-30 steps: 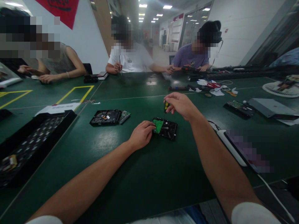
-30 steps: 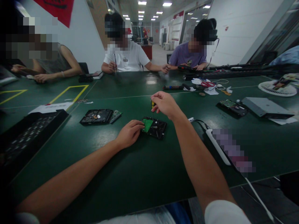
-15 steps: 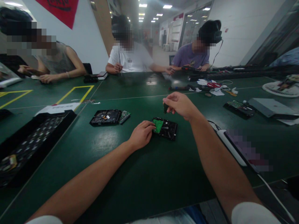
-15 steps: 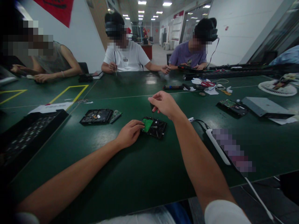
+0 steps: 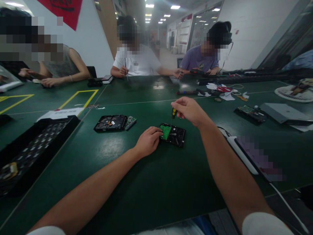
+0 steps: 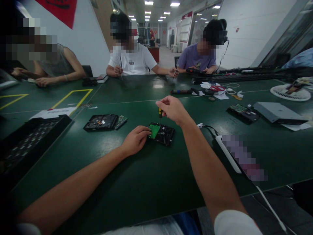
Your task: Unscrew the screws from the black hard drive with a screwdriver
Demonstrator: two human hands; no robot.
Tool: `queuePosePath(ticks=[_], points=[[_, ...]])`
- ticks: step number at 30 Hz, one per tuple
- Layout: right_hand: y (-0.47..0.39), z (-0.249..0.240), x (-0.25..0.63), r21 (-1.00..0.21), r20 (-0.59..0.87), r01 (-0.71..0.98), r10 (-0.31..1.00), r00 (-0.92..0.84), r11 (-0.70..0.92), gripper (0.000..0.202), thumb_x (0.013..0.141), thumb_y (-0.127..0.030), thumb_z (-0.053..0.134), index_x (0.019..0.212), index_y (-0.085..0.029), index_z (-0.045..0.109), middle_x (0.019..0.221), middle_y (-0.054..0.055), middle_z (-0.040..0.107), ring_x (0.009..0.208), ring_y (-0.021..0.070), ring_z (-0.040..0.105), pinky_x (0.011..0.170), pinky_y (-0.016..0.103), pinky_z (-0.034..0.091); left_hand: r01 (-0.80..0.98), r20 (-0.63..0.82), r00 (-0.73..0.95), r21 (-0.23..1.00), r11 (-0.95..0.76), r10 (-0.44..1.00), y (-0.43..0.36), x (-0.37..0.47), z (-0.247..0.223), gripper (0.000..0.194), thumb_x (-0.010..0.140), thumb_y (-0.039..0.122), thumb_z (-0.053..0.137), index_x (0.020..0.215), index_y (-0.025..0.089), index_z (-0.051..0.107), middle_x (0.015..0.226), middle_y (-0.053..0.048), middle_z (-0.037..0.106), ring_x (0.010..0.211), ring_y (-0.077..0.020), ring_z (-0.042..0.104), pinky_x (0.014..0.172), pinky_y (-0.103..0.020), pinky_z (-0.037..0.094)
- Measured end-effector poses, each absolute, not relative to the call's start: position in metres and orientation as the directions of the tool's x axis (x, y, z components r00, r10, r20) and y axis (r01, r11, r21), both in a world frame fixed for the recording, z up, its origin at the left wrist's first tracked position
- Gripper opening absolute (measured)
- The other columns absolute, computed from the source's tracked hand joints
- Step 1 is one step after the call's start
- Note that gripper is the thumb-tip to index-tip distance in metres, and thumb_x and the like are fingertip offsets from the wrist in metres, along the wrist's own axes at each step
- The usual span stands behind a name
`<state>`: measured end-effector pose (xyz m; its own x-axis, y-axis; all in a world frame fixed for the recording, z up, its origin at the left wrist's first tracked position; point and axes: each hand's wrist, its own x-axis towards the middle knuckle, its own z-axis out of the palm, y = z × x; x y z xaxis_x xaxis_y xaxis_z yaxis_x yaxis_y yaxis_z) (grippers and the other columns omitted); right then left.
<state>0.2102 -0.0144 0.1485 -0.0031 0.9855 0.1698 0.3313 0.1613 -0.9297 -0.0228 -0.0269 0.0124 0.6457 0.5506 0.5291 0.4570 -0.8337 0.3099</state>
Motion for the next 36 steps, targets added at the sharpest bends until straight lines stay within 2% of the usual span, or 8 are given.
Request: queuePosePath(ticks=[3,9,18,24,28,36], points=[[-0.016,0.1501,0.2096,-0.922,0.176,0.349,0.984,-0.006,0.167,0.02,0.094,-0.031,0.077,0.088,-0.02,0.061,0.067,-0.001,0.066,0.049,0.0093,0.058,0.039,0.019,0.039,0.458,0.525,0.647,0.313,-0.832,0.553,-0.0265,-0.0229,0.0118,0.031,0.096,0.009,0.051,0.119,0.02,0.069,0.121,-0.013,0.069,0.117,-0.0276,0.064,0.101,-0.051,0.057],[-0.015,0.1504,0.21,-0.925,0.197,0.321,0.979,-0.049,0.202,0.012,0.1,-0.028,0.067,0.092,-0.02,0.068,0.071,0.0,0.067,0.051,0.0086,0.06,0.041,0.019,0.04,0.454,0.535,0.643,0.311,-0.835,0.548,-0.0254,-0.0235,0.0097,0.031,0.096,0.01,0.051,0.119,0.021,0.069,0.121,-0.012,0.069,0.117,-0.0274,0.064,0.101,-0.051,0.057],[-0.014,0.1479,0.2099,-0.906,0.211,0.374,0.978,-0.001,0.196,0.018,0.093,-0.032,0.077,0.089,-0.019,0.065,0.076,0.003,0.07,0.052,0.0099,0.06,0.041,0.02,0.043,0.459,0.527,0.647,0.309,-0.833,0.551,-0.0265,-0.0236,0.0118,0.03,0.096,0.01,0.05,0.118,0.02,0.069,0.121,-0.012,0.069,0.117,-0.0273,0.063,0.102,-0.049,0.057],[-0.011,0.1491,0.2094,-0.943,0.144,0.301,0.99,-0.011,0.14,0.008,0.1,-0.022,0.065,0.095,-0.018,0.068,0.079,0.003,0.071,0.054,0.0098,0.065,0.042,0.019,0.044,0.457,0.532,0.642,0.312,-0.833,0.552,-0.0263,-0.0234,0.0109,0.032,0.096,0.01,0.051,0.119,0.021,0.069,0.121,-0.012,0.069,0.117,-0.0274,0.064,0.101,-0.05,0.057],[-0.0082,0.1487,0.2091,-0.955,0.113,0.274,0.993,-0.021,0.115,0.015,0.103,-0.021,0.058,0.095,-0.017,0.071,0.077,0.003,0.069,0.054,0.0103,0.066,0.043,0.019,0.045,0.461,0.53,0.642,0.311,-0.831,0.554,-0.0268,-0.0232,0.0115,0.031,0.096,0.009,0.05,0.119,0.021,0.069,0.121,-0.012,0.069,0.116,-0.0274,0.064,0.101,-0.05,0.057],[-0.0118,0.1487,0.2102,-0.944,0.129,0.301,0.991,-0.037,0.134,0.01,0.102,-0.022,0.061,0.094,-0.017,0.063,0.087,0.005,0.073,0.056,0.0101,0.066,0.041,0.018,0.045,0.455,0.53,0.648,0.306,-0.836,0.547,-0.0254,-0.0233,0.0103,0.03,0.097,0.01,0.05,0.118,0.019,0.069,0.121,-0.012,0.069,0.116,-0.0271,0.064,0.101,-0.049,0.057]])
